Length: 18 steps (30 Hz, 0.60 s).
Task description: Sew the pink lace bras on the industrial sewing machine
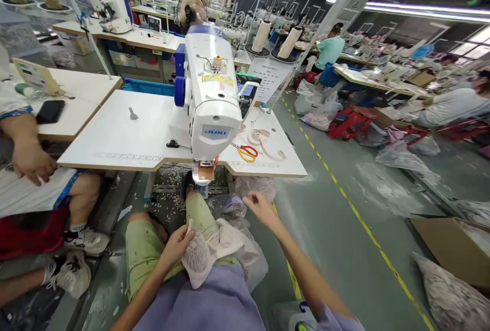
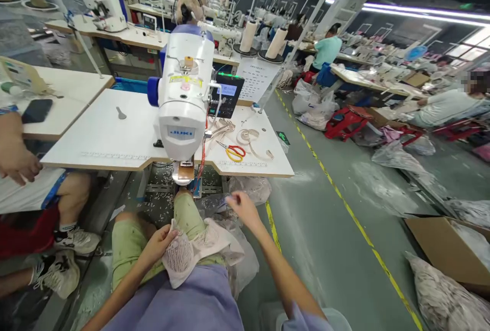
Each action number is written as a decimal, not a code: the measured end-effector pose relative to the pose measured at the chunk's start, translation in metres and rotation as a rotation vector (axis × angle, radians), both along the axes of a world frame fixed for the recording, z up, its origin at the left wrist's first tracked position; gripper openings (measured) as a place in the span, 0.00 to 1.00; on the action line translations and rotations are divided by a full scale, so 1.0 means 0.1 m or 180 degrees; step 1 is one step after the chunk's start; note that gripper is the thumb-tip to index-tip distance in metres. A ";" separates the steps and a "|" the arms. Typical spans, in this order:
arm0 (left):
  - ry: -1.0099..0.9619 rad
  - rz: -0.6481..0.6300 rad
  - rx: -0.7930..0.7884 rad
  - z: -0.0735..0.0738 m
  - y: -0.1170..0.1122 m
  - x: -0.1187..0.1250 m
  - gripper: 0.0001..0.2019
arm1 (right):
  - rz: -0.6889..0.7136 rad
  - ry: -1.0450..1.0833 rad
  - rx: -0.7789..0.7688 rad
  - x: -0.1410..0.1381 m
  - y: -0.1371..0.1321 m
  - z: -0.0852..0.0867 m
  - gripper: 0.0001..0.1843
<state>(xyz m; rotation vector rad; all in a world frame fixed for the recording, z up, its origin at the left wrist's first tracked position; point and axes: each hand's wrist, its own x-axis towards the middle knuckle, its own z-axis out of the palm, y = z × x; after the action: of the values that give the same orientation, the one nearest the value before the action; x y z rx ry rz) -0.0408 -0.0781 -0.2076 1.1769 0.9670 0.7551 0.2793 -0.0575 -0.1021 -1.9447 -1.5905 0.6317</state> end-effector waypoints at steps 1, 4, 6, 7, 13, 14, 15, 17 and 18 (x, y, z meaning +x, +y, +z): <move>0.0081 0.0023 0.0035 0.05 0.04 -0.03 0.27 | 0.0019 -0.0075 0.0054 -0.08 0.38 0.11 0.25; 0.0324 -0.0008 0.0116 0.22 0.11 -0.06 0.29 | -0.0061 -0.0251 0.0186 -0.34 1.52 0.39 0.20; 0.0473 -0.0011 0.0166 0.32 0.12 -0.06 0.30 | -0.0160 -0.0292 0.0159 -0.44 2.09 0.52 0.17; 0.0538 0.0004 0.0189 0.36 0.12 -0.05 0.30 | -0.0160 -0.0288 0.0114 -0.46 2.28 0.56 0.16; 0.0630 0.0007 0.0032 0.61 0.11 0.00 0.29 | 0.0365 -0.0226 -0.0182 -0.19 2.53 0.50 0.14; 0.0572 -0.0066 -0.0035 0.65 0.11 0.01 0.29 | 0.0447 -0.0209 -0.0234 -0.11 2.50 0.49 0.14; 0.0505 -0.0145 -0.0096 0.68 0.11 0.04 0.29 | 0.0524 -0.0178 -0.0294 -0.02 2.47 0.48 0.14; 0.0382 -0.0260 -0.0196 0.74 0.11 0.09 0.28 | 0.0637 -0.0077 -0.0412 0.15 2.43 0.48 0.14; 0.0339 -0.0280 -0.0229 0.76 0.11 0.13 0.28 | 0.0649 -0.0014 -0.0447 0.22 2.42 0.49 0.14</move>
<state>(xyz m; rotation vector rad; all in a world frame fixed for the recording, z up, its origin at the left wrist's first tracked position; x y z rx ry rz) -0.0282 -0.0676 -0.1316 1.1984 1.0155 0.5878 0.3013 0.1845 -0.0527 -1.8965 -1.8056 0.8421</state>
